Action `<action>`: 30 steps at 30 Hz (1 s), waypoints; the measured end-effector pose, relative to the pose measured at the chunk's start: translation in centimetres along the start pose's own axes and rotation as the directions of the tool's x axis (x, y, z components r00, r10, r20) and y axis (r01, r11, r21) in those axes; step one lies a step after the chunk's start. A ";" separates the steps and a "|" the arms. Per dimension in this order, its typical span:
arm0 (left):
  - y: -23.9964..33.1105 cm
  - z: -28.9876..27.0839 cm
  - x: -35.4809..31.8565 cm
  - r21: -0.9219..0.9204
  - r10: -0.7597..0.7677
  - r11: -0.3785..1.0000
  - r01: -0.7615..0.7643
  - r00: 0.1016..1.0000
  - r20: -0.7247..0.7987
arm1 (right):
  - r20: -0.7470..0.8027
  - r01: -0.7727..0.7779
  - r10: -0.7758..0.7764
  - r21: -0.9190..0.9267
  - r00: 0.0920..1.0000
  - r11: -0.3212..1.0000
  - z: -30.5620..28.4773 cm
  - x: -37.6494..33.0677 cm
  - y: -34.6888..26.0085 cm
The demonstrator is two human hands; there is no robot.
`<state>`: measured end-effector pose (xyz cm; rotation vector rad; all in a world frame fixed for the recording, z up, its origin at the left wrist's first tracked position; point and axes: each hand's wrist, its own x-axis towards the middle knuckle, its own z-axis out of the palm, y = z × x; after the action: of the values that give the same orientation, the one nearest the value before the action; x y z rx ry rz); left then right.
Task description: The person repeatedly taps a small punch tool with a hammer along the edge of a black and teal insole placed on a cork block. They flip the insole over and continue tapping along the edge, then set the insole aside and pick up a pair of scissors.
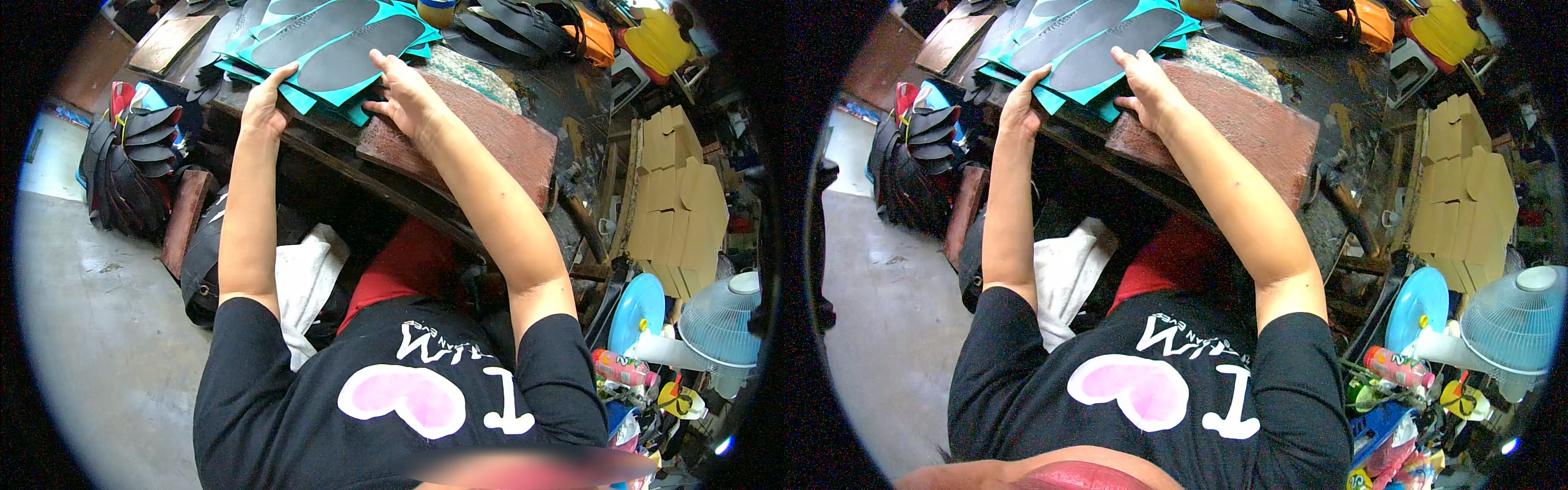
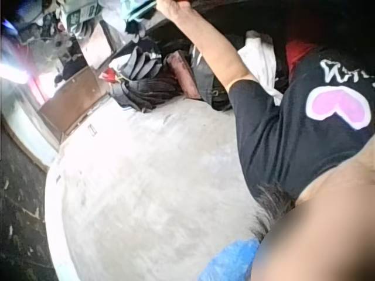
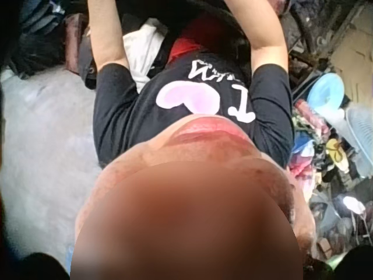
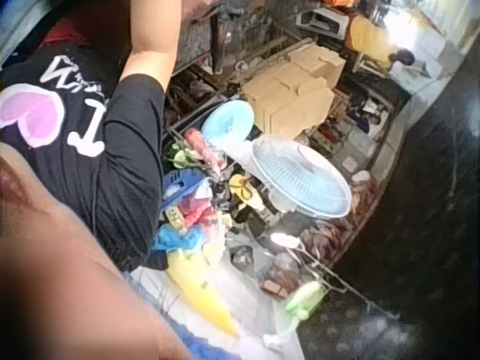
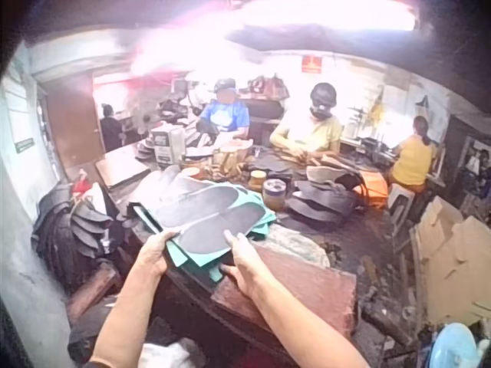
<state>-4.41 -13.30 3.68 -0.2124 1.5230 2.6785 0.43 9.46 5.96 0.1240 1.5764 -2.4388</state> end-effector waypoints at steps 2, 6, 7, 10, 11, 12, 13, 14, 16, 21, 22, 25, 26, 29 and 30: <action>-0.1 0.9 0.1 0.006 0.036 0.999 -0.036 0.994 -0.105 | 0.042 -0.004 0.002 0.062 0.999 0.998 -0.4 0.0 0.0; 0.3 2.7 -2.3 -0.085 0.247 0.962 -0.258 0.961 -0.123 | 0.012 0.034 -0.036 0.127 0.999 0.991 -1.6 -0.3 -0.6; 0.6 3.3 -3.5 -0.077 0.339 0.934 -0.349 0.934 -0.116 | -0.031 0.037 -0.033 0.125 0.999 0.991 -2.0 -0.6 -0.9; 2.5 5.2 -7.7 -0.069 0.419 0.905 -0.420 0.907 -0.027 | -0.048 0.072 -0.068 0.087 0.996 0.994 -3.2 -2.3 -2.1; 3.1 5.9 -9.2 -0.045 0.438 0.898 -0.438 0.899 -0.006 | -0.048 0.082 -0.079 0.071 0.996 0.994 -3.7 -3.1 -2.6; 3.5 6.8 -10.5 -0.062 0.429 0.902 -0.428 0.903 -0.004 | 0.002 0.047 -0.047 0.120 0.999 0.992 -4.0 -3.9 -3.2; 3.6 7.7 -11.7 -0.096 0.442 0.894 -0.438 0.897 0.024 | 0.098 0.112 -0.130 0.169 0.987 0.979 -4.3 -4.8 -3.7; 3.7 8.7 -12.6 -0.054 0.419 0.907 -0.418 0.908 0.015 | 0.143 0.161 -0.195 0.224 0.970 0.961 -4.6 -6.0 -4.0; 3.1 10.6 -13.9 -0.009 0.400 0.917 -0.400 0.915 0.063 | 0.101 0.328 -0.364 0.260 0.926 0.908 -5.5 -8.0 -4.8; -2.0 16.5 -13.0 -0.132 0.164 0.984 -0.121 0.901 0.402 | -0.271 0.526 -0.466 0.221 0.842 0.821 -11.6 -11.7 -7.5; -4.0 18.4 -12.7 -0.207 0.277 0.957 -0.202 0.841 0.465 | -0.407 0.587 -0.503 0.107 0.762 0.803 -13.4 -12.0 -8.1; -8.6 23.6 -11.5 -0.113 -0.058 0.985 0.132 0.863 0.502 | -0.424 0.639 -0.610 -0.091 0.669 0.764 -19.7 -13.3 -10.0; -9.9 25.6 -11.1 -0.196 0.030 0.977 0.084 0.855 0.518 | -0.453 0.616 -0.590 -0.107 0.668 0.780 -21.8 -13.8 -10.5; -12.4 29.6 -11.2 -0.185 0.003 0.976 0.111 0.849 0.529 | -0.611 0.575 -0.524 -0.134 0.594 0.807 -27.8 -15.4 -11.1; -12.5 30.2 -11.0 -0.069 -0.055 0.992 0.109 0.840 0.540 | -0.658 0.547 -0.542 -0.228 0.523 0.805 -29.6 -15.5 -11.1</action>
<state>5.06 19.25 9.85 0.4317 1.1747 2.4429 11.16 42.98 6.55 0.7587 2.1797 -3.1170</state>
